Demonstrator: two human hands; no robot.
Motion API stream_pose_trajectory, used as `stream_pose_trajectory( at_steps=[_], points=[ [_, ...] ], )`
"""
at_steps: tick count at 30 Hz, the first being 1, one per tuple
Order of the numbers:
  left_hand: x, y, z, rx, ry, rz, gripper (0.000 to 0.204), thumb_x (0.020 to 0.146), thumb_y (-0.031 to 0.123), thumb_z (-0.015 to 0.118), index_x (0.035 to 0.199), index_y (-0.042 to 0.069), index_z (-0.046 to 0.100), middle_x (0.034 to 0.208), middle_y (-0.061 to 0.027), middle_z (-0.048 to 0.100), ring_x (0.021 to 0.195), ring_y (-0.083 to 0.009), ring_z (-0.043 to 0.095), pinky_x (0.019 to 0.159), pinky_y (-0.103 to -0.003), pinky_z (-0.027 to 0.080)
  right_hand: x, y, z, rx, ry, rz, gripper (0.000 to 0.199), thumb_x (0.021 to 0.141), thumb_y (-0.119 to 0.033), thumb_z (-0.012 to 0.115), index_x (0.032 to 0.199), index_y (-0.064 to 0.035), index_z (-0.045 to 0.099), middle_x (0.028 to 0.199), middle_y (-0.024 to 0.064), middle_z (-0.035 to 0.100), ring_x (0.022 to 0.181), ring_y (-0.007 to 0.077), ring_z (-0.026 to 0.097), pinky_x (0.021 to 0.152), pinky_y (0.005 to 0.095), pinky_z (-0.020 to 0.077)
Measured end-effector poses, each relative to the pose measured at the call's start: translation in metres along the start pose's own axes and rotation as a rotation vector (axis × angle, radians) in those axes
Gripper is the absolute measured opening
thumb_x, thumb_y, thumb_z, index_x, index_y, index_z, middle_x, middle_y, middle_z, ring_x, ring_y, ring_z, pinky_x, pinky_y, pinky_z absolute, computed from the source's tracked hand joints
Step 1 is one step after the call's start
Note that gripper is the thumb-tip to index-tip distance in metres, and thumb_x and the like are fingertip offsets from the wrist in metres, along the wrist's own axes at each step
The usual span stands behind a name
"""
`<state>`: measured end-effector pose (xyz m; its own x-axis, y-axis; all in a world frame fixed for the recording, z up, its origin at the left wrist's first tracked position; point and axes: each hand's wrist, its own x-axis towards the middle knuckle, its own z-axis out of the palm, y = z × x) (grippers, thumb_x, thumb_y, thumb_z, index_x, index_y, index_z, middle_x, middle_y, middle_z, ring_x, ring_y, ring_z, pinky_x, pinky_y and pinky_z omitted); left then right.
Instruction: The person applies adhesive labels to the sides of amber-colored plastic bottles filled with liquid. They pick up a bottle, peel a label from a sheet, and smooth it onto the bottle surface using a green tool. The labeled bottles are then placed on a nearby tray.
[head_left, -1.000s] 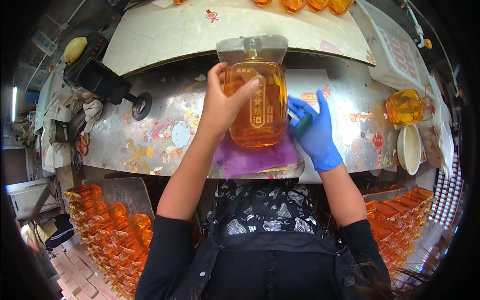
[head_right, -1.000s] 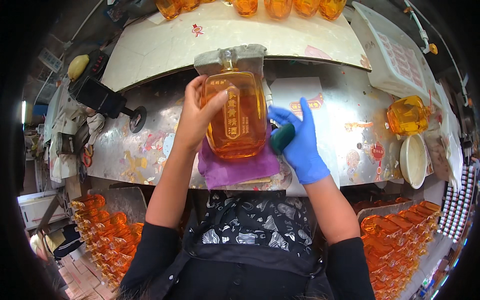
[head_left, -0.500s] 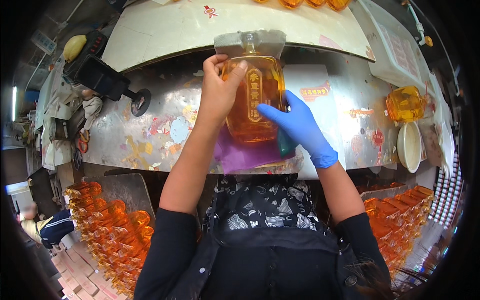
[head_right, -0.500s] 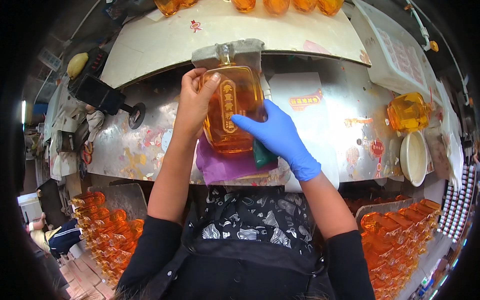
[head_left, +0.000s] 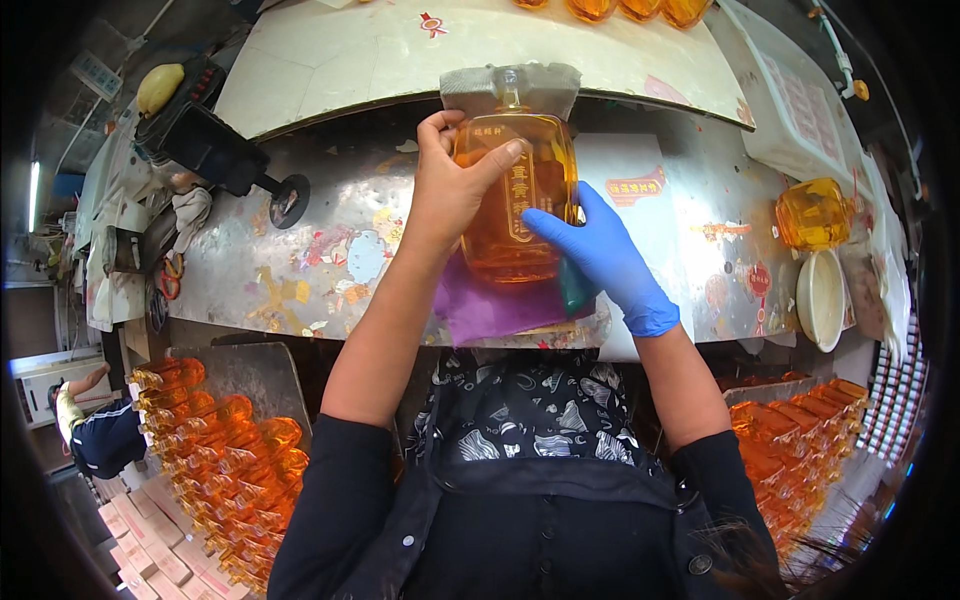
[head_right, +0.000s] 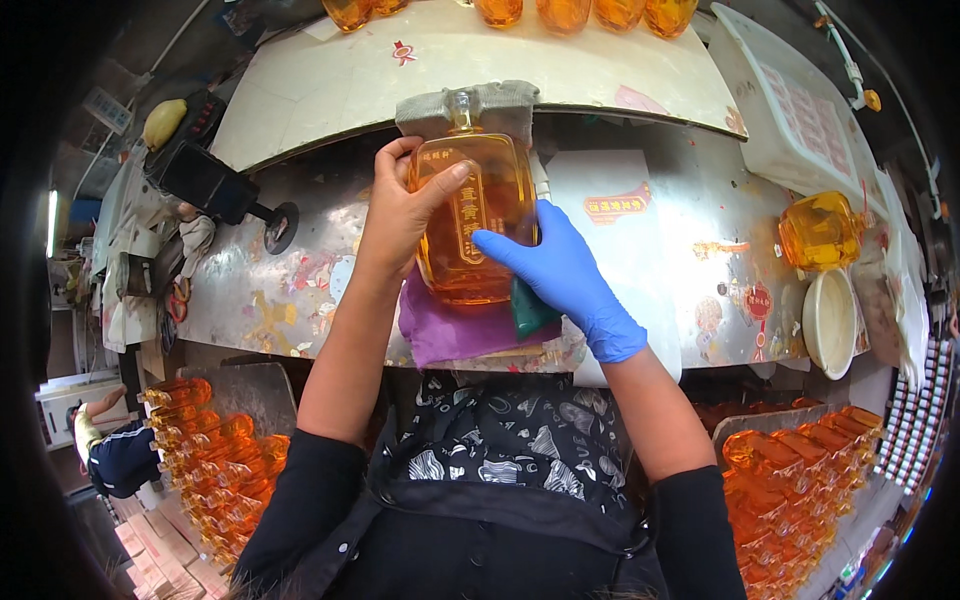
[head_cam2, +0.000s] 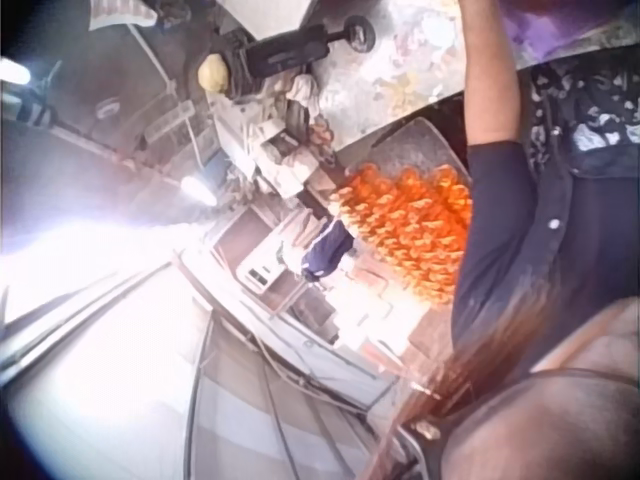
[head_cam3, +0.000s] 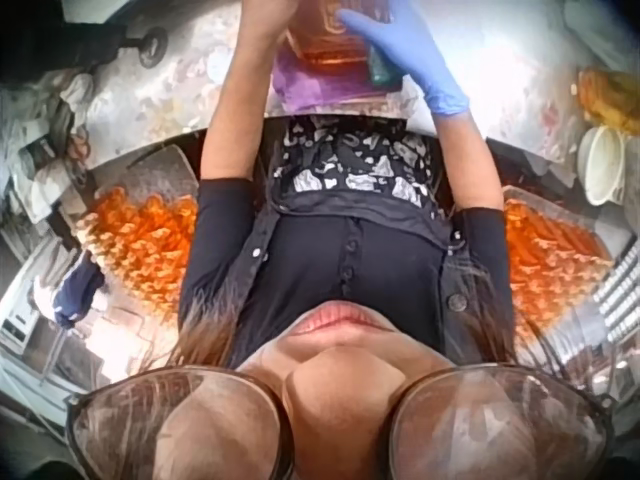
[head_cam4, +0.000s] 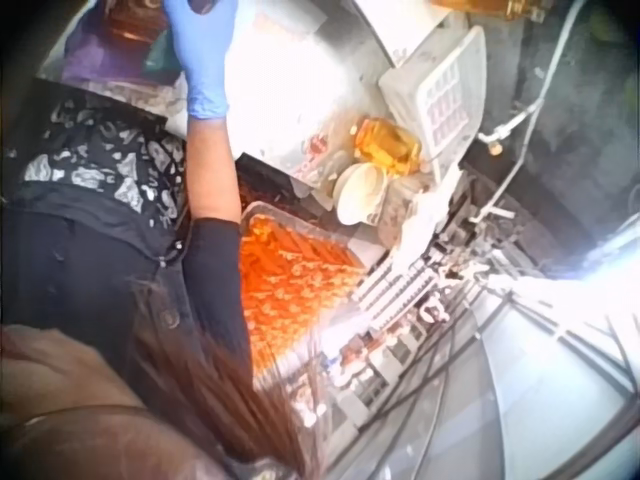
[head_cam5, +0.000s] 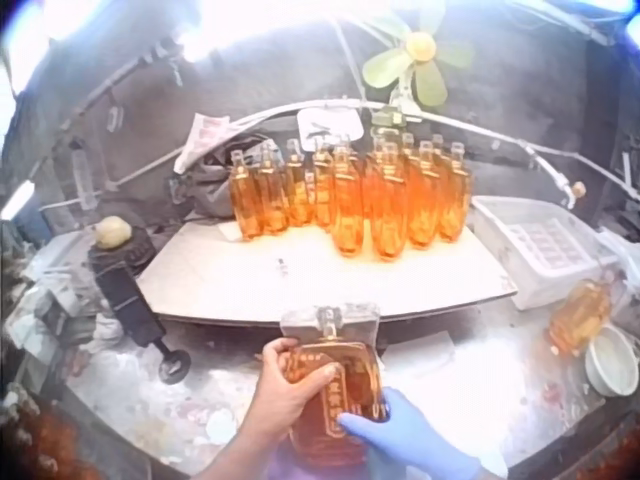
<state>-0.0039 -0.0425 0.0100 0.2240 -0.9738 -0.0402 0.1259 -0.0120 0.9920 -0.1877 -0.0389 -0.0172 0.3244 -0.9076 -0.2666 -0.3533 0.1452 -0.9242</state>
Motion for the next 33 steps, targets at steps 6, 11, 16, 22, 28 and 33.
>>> stream_pose_trajectory(
  at_steps=[6,11,16,22,28,33],
  points=[
    [0.000,0.000,0.001,0.002,0.011,0.005,0.072,0.079,0.016,0.078,0.128,-0.003,0.029,0.116,-0.0157,0.054,0.105,-0.0186,0.057,0.090,-0.030,0.049,-0.005,-0.008,-0.001,0.152,-0.044,0.016,0.067,0.077,-0.047,0.074,0.116,0.0038,0.054,0.107,0.0150,0.062,0.096,0.0193,0.060,0.086,0.0323,0.0482],
    [-0.001,0.004,0.005,0.006,0.016,0.012,0.073,0.078,0.016,0.079,0.128,-0.003,0.028,0.115,-0.0158,0.054,0.105,-0.0188,0.057,0.090,-0.030,0.049,-0.005,-0.005,0.000,0.160,-0.039,0.024,0.067,0.077,-0.044,0.075,0.118,0.0039,0.054,0.109,0.0154,0.062,0.098,0.0198,0.060,0.087,0.0324,0.0482],
    [0.002,0.000,0.003,0.047,0.001,0.002,0.073,0.078,0.015,0.078,0.127,-0.002,0.026,0.115,-0.0160,0.054,0.105,-0.0185,0.057,0.090,-0.030,0.049,-0.006,-0.006,-0.002,0.160,-0.058,0.025,0.065,0.076,-0.041,0.075,0.118,0.0042,0.054,0.110,0.0152,0.061,0.100,0.0202,0.060,0.088,0.0330,0.0479],
    [0.006,-0.001,0.003,0.050,0.043,0.002,0.063,0.084,0.027,0.072,0.124,0.000,0.031,0.113,-0.0138,0.054,0.102,-0.0172,0.057,0.087,-0.031,0.049,-0.008,-0.010,0.000,0.175,-0.069,0.001,0.065,0.079,-0.043,0.073,0.118,0.0050,0.054,0.107,0.0125,0.061,0.097,0.0179,0.058,0.087,0.0315,0.0472],
    [0.009,-0.001,-0.014,-0.103,-0.088,-0.089,0.058,0.092,0.050,0.056,0.124,0.005,0.039,0.117,-0.0107,0.052,0.100,-0.0184,0.058,0.087,-0.031,0.048,-0.002,0.000,-0.006,0.435,-0.060,0.001,0.055,0.094,-0.050,0.053,0.115,0.0012,0.058,0.096,0.0055,0.059,0.086,0.0119,0.055,0.079,0.0263,0.0461],
    [-0.029,-0.010,-0.020,0.159,-0.266,-0.005,0.088,0.078,0.024,0.077,0.142,0.003,0.019,0.129,-0.0153,0.048,0.120,-0.0246,0.049,0.097,-0.036,0.045,-0.007,-0.003,-0.002,0.341,-0.051,-0.024,0.052,0.093,-0.047,0.055,0.113,0.0004,0.058,0.091,0.0071,0.061,0.083,0.0128,0.056,0.077,0.0274,0.0461]
  ],
)
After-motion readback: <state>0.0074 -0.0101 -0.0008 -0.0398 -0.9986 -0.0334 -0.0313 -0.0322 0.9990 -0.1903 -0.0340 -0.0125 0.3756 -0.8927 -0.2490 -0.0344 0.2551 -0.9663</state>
